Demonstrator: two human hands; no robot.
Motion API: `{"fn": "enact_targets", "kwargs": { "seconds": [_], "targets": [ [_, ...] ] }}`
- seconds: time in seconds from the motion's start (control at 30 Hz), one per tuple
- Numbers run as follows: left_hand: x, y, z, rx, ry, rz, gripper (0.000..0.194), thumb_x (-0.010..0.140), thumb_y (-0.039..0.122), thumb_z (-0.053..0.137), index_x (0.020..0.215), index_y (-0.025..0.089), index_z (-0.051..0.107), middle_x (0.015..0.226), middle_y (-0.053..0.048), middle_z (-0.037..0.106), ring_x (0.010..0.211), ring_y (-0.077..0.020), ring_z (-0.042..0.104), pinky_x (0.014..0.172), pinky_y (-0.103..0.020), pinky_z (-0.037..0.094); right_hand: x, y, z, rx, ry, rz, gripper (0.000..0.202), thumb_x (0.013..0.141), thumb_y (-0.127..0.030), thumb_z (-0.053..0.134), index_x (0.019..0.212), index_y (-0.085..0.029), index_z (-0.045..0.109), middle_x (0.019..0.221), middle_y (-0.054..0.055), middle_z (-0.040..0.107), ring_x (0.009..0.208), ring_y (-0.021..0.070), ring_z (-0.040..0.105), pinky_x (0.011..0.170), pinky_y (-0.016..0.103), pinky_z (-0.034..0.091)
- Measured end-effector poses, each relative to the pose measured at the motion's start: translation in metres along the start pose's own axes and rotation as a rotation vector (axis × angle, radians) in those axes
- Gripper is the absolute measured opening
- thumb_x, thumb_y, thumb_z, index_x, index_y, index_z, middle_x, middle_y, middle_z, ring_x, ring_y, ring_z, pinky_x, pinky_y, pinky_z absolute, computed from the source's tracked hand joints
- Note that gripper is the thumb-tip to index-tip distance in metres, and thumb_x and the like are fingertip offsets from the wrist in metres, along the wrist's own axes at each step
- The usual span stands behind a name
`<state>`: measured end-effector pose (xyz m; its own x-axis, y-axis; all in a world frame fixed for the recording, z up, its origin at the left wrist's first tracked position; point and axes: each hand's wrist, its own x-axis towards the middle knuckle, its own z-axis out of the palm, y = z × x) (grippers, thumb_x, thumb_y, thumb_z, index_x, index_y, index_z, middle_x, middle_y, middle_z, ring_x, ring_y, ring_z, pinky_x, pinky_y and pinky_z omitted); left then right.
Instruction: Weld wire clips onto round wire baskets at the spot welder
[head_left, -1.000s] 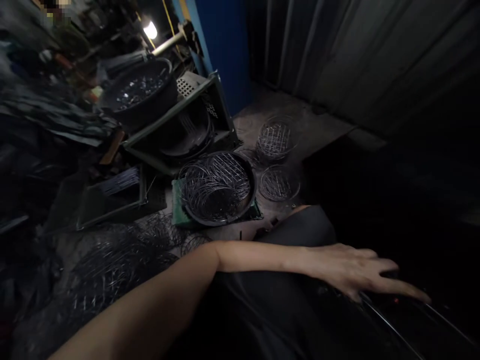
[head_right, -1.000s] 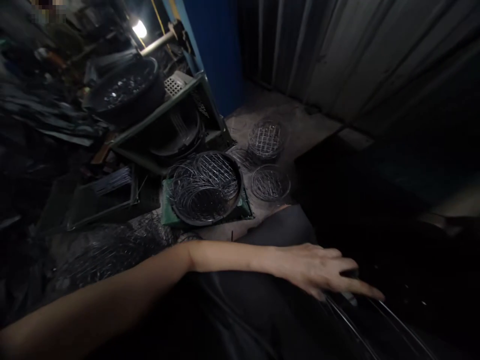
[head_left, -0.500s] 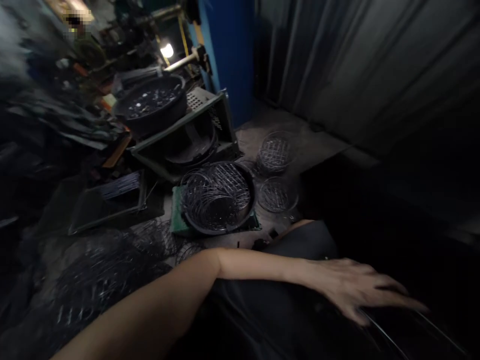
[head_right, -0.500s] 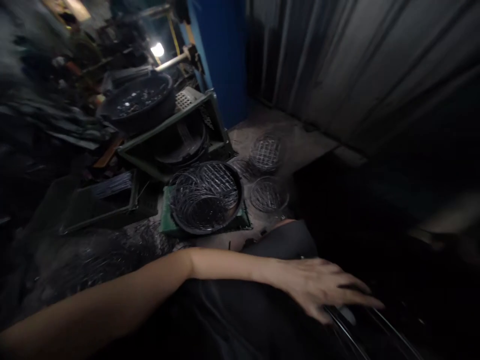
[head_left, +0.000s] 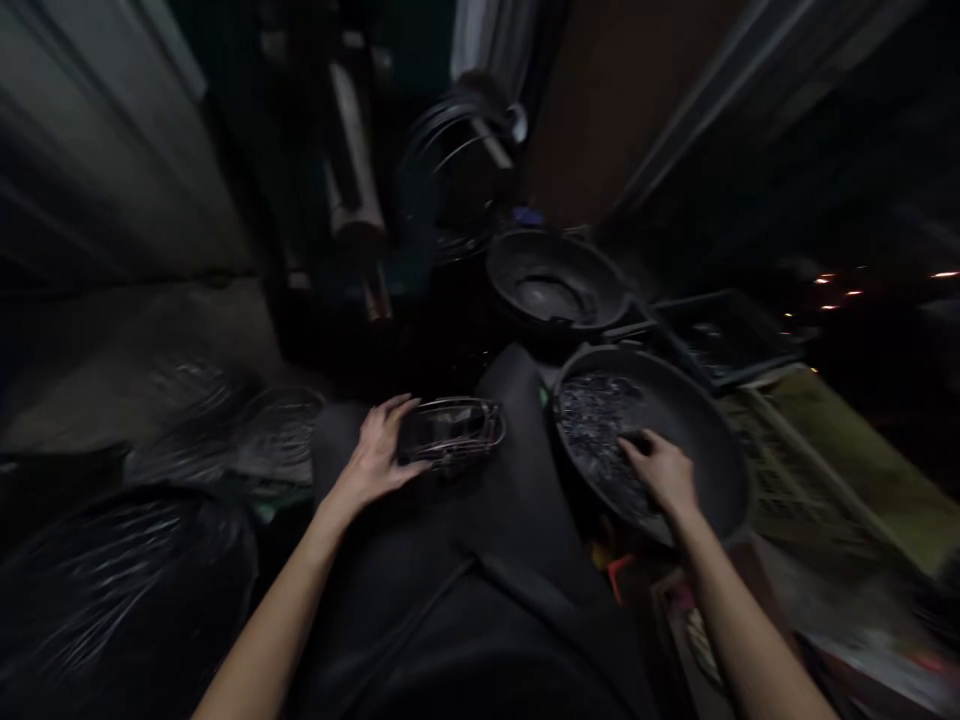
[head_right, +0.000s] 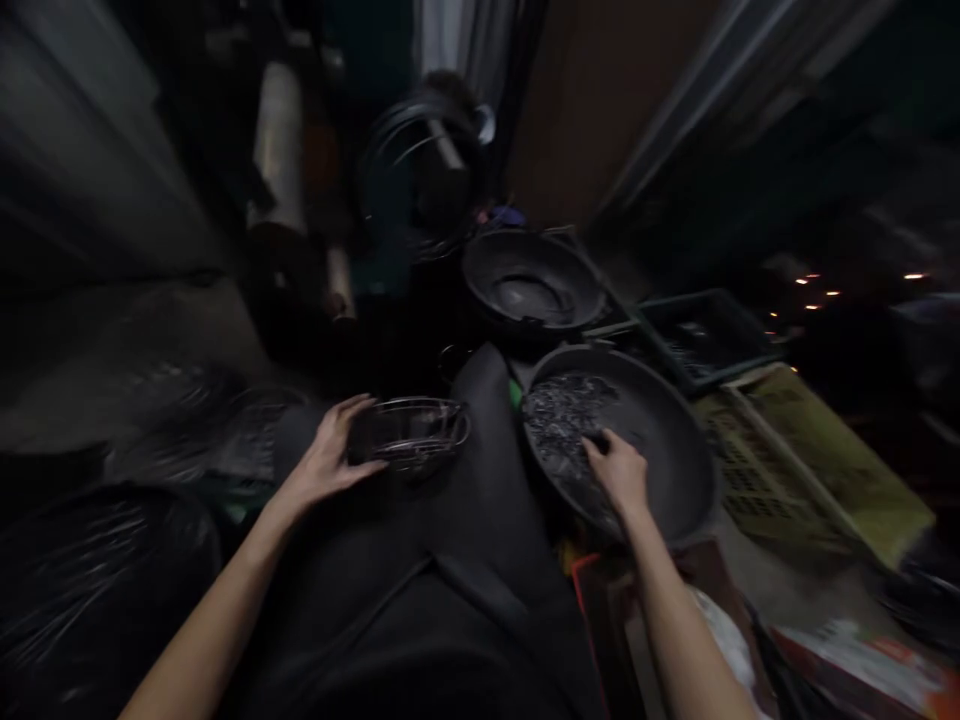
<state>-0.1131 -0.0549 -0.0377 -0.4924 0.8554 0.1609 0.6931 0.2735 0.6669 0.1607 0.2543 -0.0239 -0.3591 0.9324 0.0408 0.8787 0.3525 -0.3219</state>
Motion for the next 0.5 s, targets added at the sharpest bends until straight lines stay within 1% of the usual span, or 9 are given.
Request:
{"fn": "enact_targets", "kwargs": {
  "seconds": [0.07, 0.13, 0.17, 0.23, 0.3, 0.33, 0.4, 0.5],
  "targets": [
    [-0.003, 0.004, -0.003, -0.016, -0.089, 0.045, 0.081, 0.071, 0.032, 0.069, 0.138, 0.017, 0.027, 0.141, -0.016, 0.030, 0.132, -0.0306, 0.030, 0.109, -0.051, 0.028, -0.012, -0.023, -0.001, 0.187, -0.092, 0.011, 0.025, 0.072, -0.038, 0.066, 0.084, -0.015, 0.067, 0.084, 0.012, 0.070, 0.081, 0.0270, 0.066, 0.072, 0.037, 0.053],
    [-0.003, 0.004, -0.006, -0.029, -0.113, 0.025, 0.078, 0.073, 0.023, 0.065, 0.140, 0.019, 0.026, 0.141, -0.014, 0.031, 0.133, -0.0282, 0.030, 0.110, -0.049, 0.028, -0.032, -0.057, -0.003, 0.506, -0.266, 0.006, 0.033, 0.066, -0.045, 0.069, 0.083, -0.017, 0.066, 0.080, 0.009, 0.070, 0.075, 0.0245, 0.067, 0.068, 0.035, 0.054],
    [-0.003, 0.002, -0.006, -0.041, -0.107, 0.007, 0.076, 0.073, 0.019, 0.063, 0.140, 0.020, 0.026, 0.139, -0.013, 0.034, 0.131, -0.0266, 0.033, 0.110, -0.048, 0.029, -0.043, -0.077, -0.004, 0.663, -0.376, 0.001, 0.037, 0.063, -0.048, 0.072, 0.082, -0.017, 0.064, 0.078, 0.007, 0.070, 0.072, 0.0231, 0.068, 0.066, 0.033, 0.055],
    [-0.003, -0.002, -0.006, -0.087, -0.063, -0.028, 0.076, 0.072, 0.015, 0.062, 0.139, 0.020, 0.028, 0.134, -0.011, 0.040, 0.126, -0.0246, 0.040, 0.108, -0.044, 0.033, -0.065, -0.115, -0.005, 0.862, -0.587, -0.014, 0.043, 0.060, -0.052, 0.075, 0.082, -0.017, 0.062, 0.075, 0.006, 0.069, 0.066, 0.0201, 0.068, 0.063, 0.031, 0.056],
    [-0.005, -0.005, -0.005, -0.136, -0.001, -0.054, 0.074, 0.070, 0.016, 0.065, 0.136, 0.019, 0.032, 0.129, -0.010, 0.046, 0.121, -0.0239, 0.045, 0.105, -0.041, 0.037, -0.082, -0.149, -0.002, 0.944, -0.744, -0.019, 0.044, 0.060, -0.052, 0.076, 0.080, -0.016, 0.061, 0.070, 0.004, 0.067, 0.062, 0.0186, 0.068, 0.059, 0.028, 0.056],
    [-0.006, -0.006, -0.004, -0.154, 0.028, -0.061, 0.072, 0.069, 0.016, 0.065, 0.134, 0.019, 0.035, 0.127, -0.010, 0.048, 0.120, -0.0237, 0.047, 0.104, -0.041, 0.039, -0.087, -0.163, 0.001, 0.964, -0.801, -0.018, 0.043, 0.061, -0.052, 0.076, 0.078, -0.015, 0.060, 0.068, 0.004, 0.067, 0.062, 0.0185, 0.068, 0.056, 0.026, 0.056],
    [-0.009, -0.003, -0.005, -0.163, 0.059, -0.061, 0.067, 0.069, 0.016, 0.066, 0.130, 0.020, 0.039, 0.123, -0.008, 0.052, 0.116, -0.0234, 0.050, 0.101, -0.040, 0.042, -0.092, -0.184, 0.010, 0.996, -0.860, -0.017, 0.043, 0.060, -0.051, 0.077, 0.074, -0.015, 0.059, 0.065, 0.003, 0.066, 0.062, 0.0187, 0.068, 0.052, 0.023, 0.054],
    [-0.011, 0.003, -0.009, -0.116, 0.057, -0.023, 0.069, 0.072, 0.019, 0.066, 0.133, 0.023, 0.035, 0.124, -0.007, 0.053, 0.115, -0.0232, 0.051, 0.103, -0.041, 0.041, -0.090, -0.203, 0.025, 1.037, -0.851, -0.029, 0.042, 0.060, -0.050, 0.077, 0.072, -0.015, 0.058, 0.064, 0.002, 0.065, 0.059, 0.0168, 0.067, 0.049, 0.021, 0.052]
  ]
}}
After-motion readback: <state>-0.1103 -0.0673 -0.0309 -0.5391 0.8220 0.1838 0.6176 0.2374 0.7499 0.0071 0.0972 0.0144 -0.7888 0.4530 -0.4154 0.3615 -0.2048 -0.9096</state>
